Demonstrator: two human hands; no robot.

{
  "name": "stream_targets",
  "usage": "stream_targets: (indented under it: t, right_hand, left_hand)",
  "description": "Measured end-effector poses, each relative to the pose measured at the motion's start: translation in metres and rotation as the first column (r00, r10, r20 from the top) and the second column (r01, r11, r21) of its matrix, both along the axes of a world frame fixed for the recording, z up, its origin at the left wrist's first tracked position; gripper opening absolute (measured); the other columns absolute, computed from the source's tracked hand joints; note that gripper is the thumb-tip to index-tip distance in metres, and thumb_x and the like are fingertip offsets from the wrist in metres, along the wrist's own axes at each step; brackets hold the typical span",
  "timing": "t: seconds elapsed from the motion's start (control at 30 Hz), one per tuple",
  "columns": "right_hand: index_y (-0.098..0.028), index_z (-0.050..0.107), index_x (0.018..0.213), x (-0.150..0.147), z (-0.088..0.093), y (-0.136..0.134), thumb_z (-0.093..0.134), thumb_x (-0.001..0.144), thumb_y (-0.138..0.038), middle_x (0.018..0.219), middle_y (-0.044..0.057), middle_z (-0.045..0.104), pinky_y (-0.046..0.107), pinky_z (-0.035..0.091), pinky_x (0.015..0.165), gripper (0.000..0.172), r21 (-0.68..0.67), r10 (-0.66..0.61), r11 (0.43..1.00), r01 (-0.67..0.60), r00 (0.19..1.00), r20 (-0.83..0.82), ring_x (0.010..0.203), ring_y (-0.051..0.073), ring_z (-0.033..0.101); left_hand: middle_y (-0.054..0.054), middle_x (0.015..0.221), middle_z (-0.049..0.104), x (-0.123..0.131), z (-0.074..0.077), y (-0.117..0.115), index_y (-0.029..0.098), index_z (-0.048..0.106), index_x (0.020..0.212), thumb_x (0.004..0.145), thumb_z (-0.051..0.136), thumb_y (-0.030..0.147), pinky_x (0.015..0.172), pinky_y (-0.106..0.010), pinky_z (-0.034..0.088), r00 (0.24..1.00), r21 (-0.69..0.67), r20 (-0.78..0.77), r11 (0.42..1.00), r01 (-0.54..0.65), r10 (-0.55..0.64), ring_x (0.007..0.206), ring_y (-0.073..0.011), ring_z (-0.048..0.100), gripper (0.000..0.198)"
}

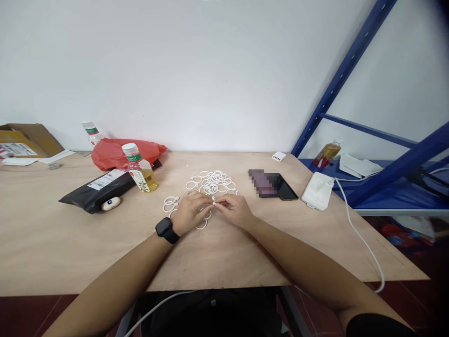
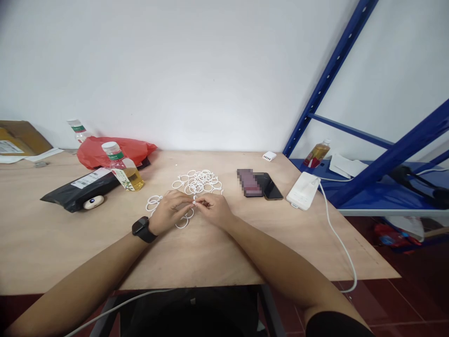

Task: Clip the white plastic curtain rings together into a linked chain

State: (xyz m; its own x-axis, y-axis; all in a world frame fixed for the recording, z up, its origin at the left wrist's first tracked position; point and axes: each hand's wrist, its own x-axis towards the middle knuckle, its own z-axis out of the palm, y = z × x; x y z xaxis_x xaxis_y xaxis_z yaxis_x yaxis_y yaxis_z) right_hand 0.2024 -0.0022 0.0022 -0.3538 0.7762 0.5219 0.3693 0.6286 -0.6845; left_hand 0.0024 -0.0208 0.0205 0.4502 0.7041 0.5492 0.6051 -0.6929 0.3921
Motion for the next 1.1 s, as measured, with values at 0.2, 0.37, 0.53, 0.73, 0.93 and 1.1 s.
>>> stream_targets:
  t: [0.2, 0.37, 0.53, 0.73, 0.93, 1.1]
  right_hand:
    - [-0.02, 0.07, 0.081, 0.002, 0.002, 0.0, 0.063, 0.085, -0.027, 0.074, 0.001, 0.07, 0.023, 0.047, 0.061, 0.01, -0.044, 0.081, 0.996, -0.083, 0.996, -0.045, 0.063, 0.012, 0.061]
    - [-0.019, 0.067, 0.078, 0.002, 0.002, -0.003, 0.062, 0.087, -0.032, 0.07, 0.0, 0.067, 0.022, 0.045, 0.057, 0.017, -0.086, 0.096, 0.991, -0.102, 0.993, -0.067, 0.06, 0.011, 0.058]
    - [-0.021, 0.067, 0.085, 0.002, 0.001, 0.0, 0.063, 0.087, -0.035, 0.072, -0.001, 0.068, 0.022, 0.046, 0.059, 0.015, -0.043, 0.04, 0.998, -0.04, 0.999, 0.004, 0.059, 0.011, 0.058]
    - [-0.023, 0.069, 0.099, 0.026, 0.003, 0.022, 0.053, 0.093, -0.029, 0.095, 0.003, 0.072, 0.026, 0.048, 0.079, 0.018, 0.109, -0.149, 0.986, 0.126, 0.959, 0.24, 0.086, 0.016, 0.065]
    - [-0.025, 0.066, 0.114, 0.047, -0.002, 0.036, 0.046, 0.09, -0.013, 0.114, 0.004, 0.065, 0.026, 0.045, 0.085, 0.033, 0.064, -0.271, 0.959, 0.276, 0.829, 0.489, 0.101, 0.017, 0.063]
    - [-0.025, 0.065, 0.115, 0.045, -0.002, 0.034, 0.046, 0.089, -0.011, 0.117, 0.004, 0.062, 0.025, 0.044, 0.08, 0.035, 0.024, -0.25, 0.957, 0.29, 0.776, 0.578, 0.1, 0.017, 0.063]
  left_hand:
    - [-0.006, 0.091, 0.072, 0.001, 0.003, -0.001, 0.02, 0.068, 0.092, 0.098, 0.047, 0.036, 0.084, -0.036, 0.044, 0.999, 0.026, -0.005, 0.998, 0.049, -0.049, 0.087, -0.0183, 0.063, 0.027]
    - [-0.006, 0.091, 0.071, 0.006, 0.006, -0.005, 0.019, 0.066, 0.091, 0.099, 0.044, 0.034, 0.082, -0.036, 0.044, 0.999, 0.015, 0.003, 0.999, 0.046, -0.046, 0.087, -0.0189, 0.061, 0.027]
    - [-0.006, 0.092, 0.069, 0.005, 0.008, -0.002, 0.02, 0.064, 0.093, 0.099, 0.042, 0.033, 0.085, -0.037, 0.043, 1.0, -0.036, -0.007, 0.999, 0.008, -0.008, 0.09, -0.0196, 0.06, 0.026]
    - [-0.007, 0.102, 0.067, -0.013, 0.005, 0.008, 0.021, 0.066, 0.096, 0.098, 0.044, 0.03, 0.089, -0.04, 0.04, 0.974, 0.002, -0.201, 0.995, -0.104, 0.102, 0.098, -0.0223, 0.057, 0.024]
    - [-0.007, 0.113, 0.065, -0.021, -0.003, 0.012, 0.023, 0.065, 0.105, 0.096, 0.044, 0.025, 0.094, -0.04, 0.041, 0.972, -0.065, -0.23, 0.995, -0.071, 0.054, 0.106, -0.0219, 0.057, 0.023]
    - [-0.005, 0.106, 0.069, -0.016, -0.007, 0.012, 0.024, 0.067, 0.102, 0.096, 0.046, 0.031, 0.09, -0.037, 0.043, 0.966, -0.149, -0.26, 0.988, -0.051, 0.011, 0.099, -0.0207, 0.062, 0.024]
